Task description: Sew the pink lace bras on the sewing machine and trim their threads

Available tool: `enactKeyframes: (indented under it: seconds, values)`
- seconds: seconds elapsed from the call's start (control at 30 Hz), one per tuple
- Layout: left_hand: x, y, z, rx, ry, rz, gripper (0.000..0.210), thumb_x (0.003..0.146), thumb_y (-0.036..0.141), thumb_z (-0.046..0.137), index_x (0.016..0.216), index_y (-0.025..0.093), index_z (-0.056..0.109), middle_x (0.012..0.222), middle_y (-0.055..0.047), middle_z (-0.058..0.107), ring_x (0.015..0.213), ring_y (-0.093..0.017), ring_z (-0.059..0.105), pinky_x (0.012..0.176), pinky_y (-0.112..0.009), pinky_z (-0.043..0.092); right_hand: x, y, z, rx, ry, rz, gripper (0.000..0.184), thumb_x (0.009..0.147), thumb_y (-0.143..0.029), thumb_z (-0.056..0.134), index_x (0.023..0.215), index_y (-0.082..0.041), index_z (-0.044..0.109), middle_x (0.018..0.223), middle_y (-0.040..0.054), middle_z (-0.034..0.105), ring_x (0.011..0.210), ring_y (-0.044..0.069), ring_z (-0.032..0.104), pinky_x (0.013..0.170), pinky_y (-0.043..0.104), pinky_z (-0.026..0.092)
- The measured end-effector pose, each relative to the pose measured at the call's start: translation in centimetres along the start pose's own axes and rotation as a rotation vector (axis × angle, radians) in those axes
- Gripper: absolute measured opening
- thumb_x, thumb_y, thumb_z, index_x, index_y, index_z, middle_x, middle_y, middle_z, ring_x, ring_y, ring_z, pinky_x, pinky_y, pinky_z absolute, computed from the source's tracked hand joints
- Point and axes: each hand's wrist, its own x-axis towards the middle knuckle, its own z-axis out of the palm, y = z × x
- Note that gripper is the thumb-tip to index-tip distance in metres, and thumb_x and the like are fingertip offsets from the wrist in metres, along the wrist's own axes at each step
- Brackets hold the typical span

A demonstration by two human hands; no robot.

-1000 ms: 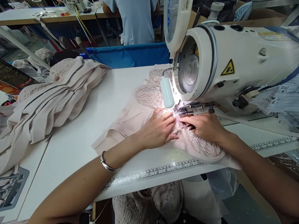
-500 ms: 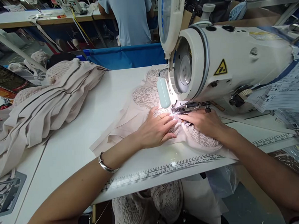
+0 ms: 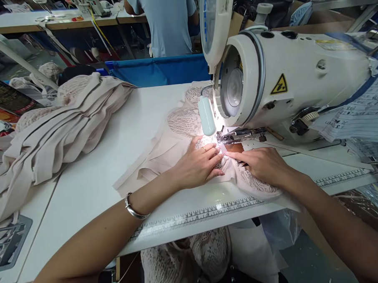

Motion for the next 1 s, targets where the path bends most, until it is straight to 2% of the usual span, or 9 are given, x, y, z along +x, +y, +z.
enactKeyframes:
  seconds: [0.2, 0.33, 0.47, 0.57, 0.67, 0.73, 0.83, 0.9, 1.0]
  values:
    - [0.1, -0.1, 0.0, 0.007, 0.021, -0.020, 0.058, 0.109, 0.052, 0.023, 0.127, 0.011, 0.062, 0.135, -0.017, 0.065, 0.134, -0.033, 0.051, 0.116, -0.058, 0.020, 1.3, 0.2, -0.1, -0.004, -0.040, 0.035, 0.073, 0.073, 0.000, 0.050, 0.136, -0.032, 0.067, 0.072, -0.0011, 0.075, 0.058, 0.015, 0.052, 0.055, 0.026, 0.024]
    - [0.1, -0.4, 0.2, -0.005, 0.008, -0.024, 0.071, 0.107, 0.061, 0.013, 0.130, 0.013, 0.059, 0.125, -0.016, 0.069, 0.119, -0.031, 0.061, 0.114, -0.061, 0.021, 1.7, 0.3, 0.1, 0.002, -0.007, 0.036, 0.069, 0.077, -0.001, 0.049, 0.138, -0.030, 0.065, 0.077, -0.0012, 0.076, 0.060, 0.015, 0.054, 0.055, 0.026, 0.026]
    - [0.0, -0.5, 0.3, 0.006, 0.023, -0.019, 0.070, 0.107, 0.061, 0.011, 0.126, 0.016, 0.062, 0.128, -0.016, 0.068, 0.119, -0.032, 0.060, 0.110, -0.062, 0.024, 1.3, 0.7, 0.7, -0.012, 0.109, -0.007, 0.057, 0.078, -0.004, 0.050, 0.129, -0.022, 0.071, 0.061, -0.0016, 0.067, 0.055, 0.015, 0.050, 0.055, 0.027, 0.028]
    - [0.1, -0.3, 0.2, 0.021, 0.031, -0.015, 0.065, 0.108, 0.057, 0.017, 0.120, 0.015, 0.065, 0.130, -0.016, 0.067, 0.123, -0.032, 0.058, 0.112, -0.061, 0.024, 0.9, 1.0, 1.1, 0.000, 0.257, -0.130, 0.050, 0.079, -0.003, 0.047, 0.113, -0.023, 0.078, 0.061, -0.0012, 0.066, 0.057, 0.015, 0.051, 0.058, 0.027, 0.032]
    - [0.1, -0.1, 0.1, 0.009, 0.007, -0.019, 0.065, 0.109, 0.056, 0.017, 0.123, 0.013, 0.063, 0.123, -0.016, 0.070, 0.119, -0.031, 0.061, 0.114, -0.061, 0.021, 0.9, 1.2, 1.2, 0.006, 0.320, -0.176, 0.051, 0.080, -0.003, 0.046, 0.110, -0.025, 0.080, 0.058, -0.0018, 0.064, 0.055, 0.014, 0.051, 0.059, 0.027, 0.034]
    - [0.1, -0.2, 0.2, -0.001, 0.011, -0.029, 0.065, 0.108, 0.057, 0.018, 0.130, 0.013, 0.060, 0.123, -0.016, 0.070, 0.120, -0.032, 0.061, 0.115, -0.063, 0.020, 1.0, 1.3, 1.1, 0.018, 0.292, -0.149, 0.055, 0.078, -0.001, 0.046, 0.114, -0.027, 0.080, 0.062, -0.0014, 0.067, 0.059, 0.014, 0.055, 0.059, 0.027, 0.035]
    - [0.1, -0.4, 0.3, 0.009, 0.024, -0.041, 0.063, 0.108, 0.058, 0.021, 0.130, 0.013, 0.060, 0.126, -0.016, 0.069, 0.122, -0.034, 0.059, 0.114, -0.066, 0.019, 1.3, 1.2, 0.9, 0.043, 0.201, -0.075, 0.059, 0.078, -0.002, 0.048, 0.121, -0.029, 0.077, 0.082, -0.0007, 0.077, 0.074, 0.016, 0.065, 0.061, 0.026, 0.038]
    - [0.2, -0.6, 0.4, 0.022, 0.029, -0.060, 0.061, 0.108, 0.057, 0.023, 0.127, 0.014, 0.062, 0.129, -0.017, 0.067, 0.124, -0.034, 0.058, 0.115, -0.067, 0.019, 1.5, 1.3, 1.0, 0.039, 0.156, -0.026, 0.058, 0.079, -0.004, 0.050, 0.123, -0.031, 0.075, 0.093, -0.0007, 0.079, 0.081, 0.017, 0.067, 0.063, 0.026, 0.040]
    - [0.3, -0.7, 0.5, 0.026, 0.023, -0.101, 0.058, 0.108, 0.056, 0.026, 0.127, 0.015, 0.062, 0.133, -0.017, 0.066, 0.128, -0.034, 0.055, 0.115, -0.068, 0.020, 1.9, 1.6, 1.6, 0.063, 0.131, 0.006, 0.053, 0.084, -0.008, 0.052, 0.126, -0.031, 0.073, 0.095, 0.0004, 0.079, 0.081, 0.017, 0.067, 0.065, 0.026, 0.044]
